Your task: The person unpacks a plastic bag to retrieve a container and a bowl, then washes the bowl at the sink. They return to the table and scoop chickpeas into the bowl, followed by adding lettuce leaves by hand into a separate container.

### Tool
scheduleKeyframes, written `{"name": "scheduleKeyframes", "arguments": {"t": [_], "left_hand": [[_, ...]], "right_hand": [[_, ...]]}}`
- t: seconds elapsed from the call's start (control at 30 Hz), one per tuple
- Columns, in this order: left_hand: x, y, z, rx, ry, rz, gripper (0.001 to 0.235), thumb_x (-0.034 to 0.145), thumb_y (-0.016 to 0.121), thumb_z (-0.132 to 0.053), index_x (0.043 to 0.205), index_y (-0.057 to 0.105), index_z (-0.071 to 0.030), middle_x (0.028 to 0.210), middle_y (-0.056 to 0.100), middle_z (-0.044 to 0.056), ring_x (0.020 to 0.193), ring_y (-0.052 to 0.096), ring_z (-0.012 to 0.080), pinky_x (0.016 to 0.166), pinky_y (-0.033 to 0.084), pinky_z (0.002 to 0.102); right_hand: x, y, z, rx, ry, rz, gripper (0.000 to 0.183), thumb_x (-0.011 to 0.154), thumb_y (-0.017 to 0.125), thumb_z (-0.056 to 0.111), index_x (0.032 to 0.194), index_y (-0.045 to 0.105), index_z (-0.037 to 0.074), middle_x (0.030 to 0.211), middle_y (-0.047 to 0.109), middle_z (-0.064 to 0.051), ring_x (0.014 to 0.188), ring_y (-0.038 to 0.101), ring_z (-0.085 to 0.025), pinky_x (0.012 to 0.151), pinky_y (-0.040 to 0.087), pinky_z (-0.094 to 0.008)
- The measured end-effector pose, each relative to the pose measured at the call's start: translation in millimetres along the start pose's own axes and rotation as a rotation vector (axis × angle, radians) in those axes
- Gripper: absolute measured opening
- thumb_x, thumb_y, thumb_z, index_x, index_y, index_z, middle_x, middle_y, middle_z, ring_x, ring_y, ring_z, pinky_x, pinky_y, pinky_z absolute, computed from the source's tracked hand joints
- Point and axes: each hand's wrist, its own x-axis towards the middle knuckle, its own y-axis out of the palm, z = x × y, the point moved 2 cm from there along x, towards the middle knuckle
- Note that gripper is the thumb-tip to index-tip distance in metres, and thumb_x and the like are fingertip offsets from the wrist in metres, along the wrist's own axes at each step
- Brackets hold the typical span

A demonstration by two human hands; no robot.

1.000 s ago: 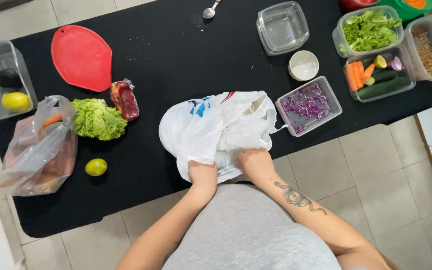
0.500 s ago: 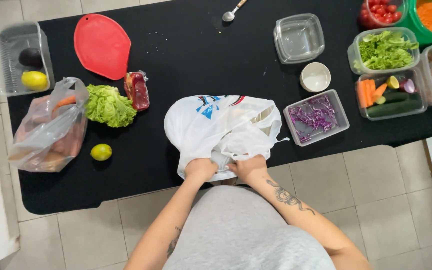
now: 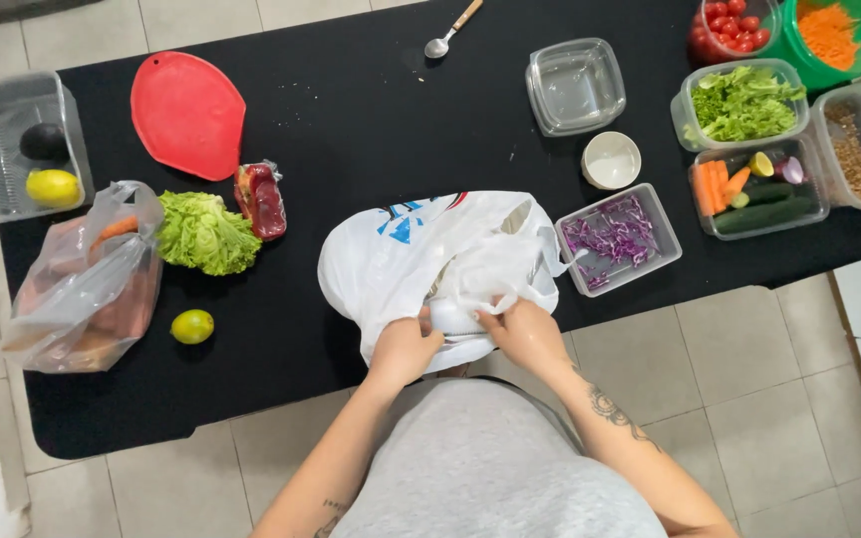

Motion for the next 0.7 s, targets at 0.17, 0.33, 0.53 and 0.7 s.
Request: {"name": "scheduleKeyframes", "arguments": {"t": [0.17,0.33,0.53,0.7], "left_hand": [[-9.9,-9.6,-29.6,-0.055,0.159,-0.092,0.052,0.081,0.048,-0.015,0.131,0.047,-0.001,0.121,0.061,0.016,0.115,0.054,0.0337,0.098,0.042,0.048],[24.3,2.3,-24.3,-0.107,0.272,-0.203,0.05,0.082,0.041,-0.005,0.131,0.049,-0.004,0.117,0.065,0.011,0.113,0.056,0.0332,0.097,0.043,0.045],[6.8,-13.0,-42.1,-0.111,0.324,-0.106,0.049,0.085,0.04,-0.003,0.133,0.047,-0.006,0.121,0.062,0.012,0.112,0.057,0.0337,0.095,0.044,0.045],[16.8,-13.6,-33.7,0.057,0.287,-0.262,0.035,0.084,0.047,-0.012,0.118,0.057,-0.017,0.109,0.066,0.009,0.101,0.062,0.0309,0.088,0.049,0.044]], "right_hand": [[25.3,-11.9,-16.8,0.138,0.204,0.141,0.037,0.092,0.051,0.041,0.099,0.064,0.008,0.086,0.06,-0.011,0.086,0.064,-0.029,0.075,0.05,-0.04],[43.8,-37.6,-2.9,0.339,0.285,0.079,0.055,0.078,0.069,0.045,0.11,0.058,0.002,0.099,0.058,-0.015,0.092,0.063,-0.031,0.08,0.049,-0.043],[39.2,-34.4,19.0,0.205,0.188,-0.021,0.118,0.053,0.084,0.054,0.136,0.026,-0.006,0.125,0.044,-0.029,0.12,0.043,-0.046,0.097,0.037,-0.06],[41.9,-17.6,21.7,0.119,0.169,-0.152,0.096,0.066,0.079,0.045,0.132,0.033,-0.007,0.116,0.049,-0.027,0.113,0.048,-0.045,0.09,0.041,-0.061]]}}
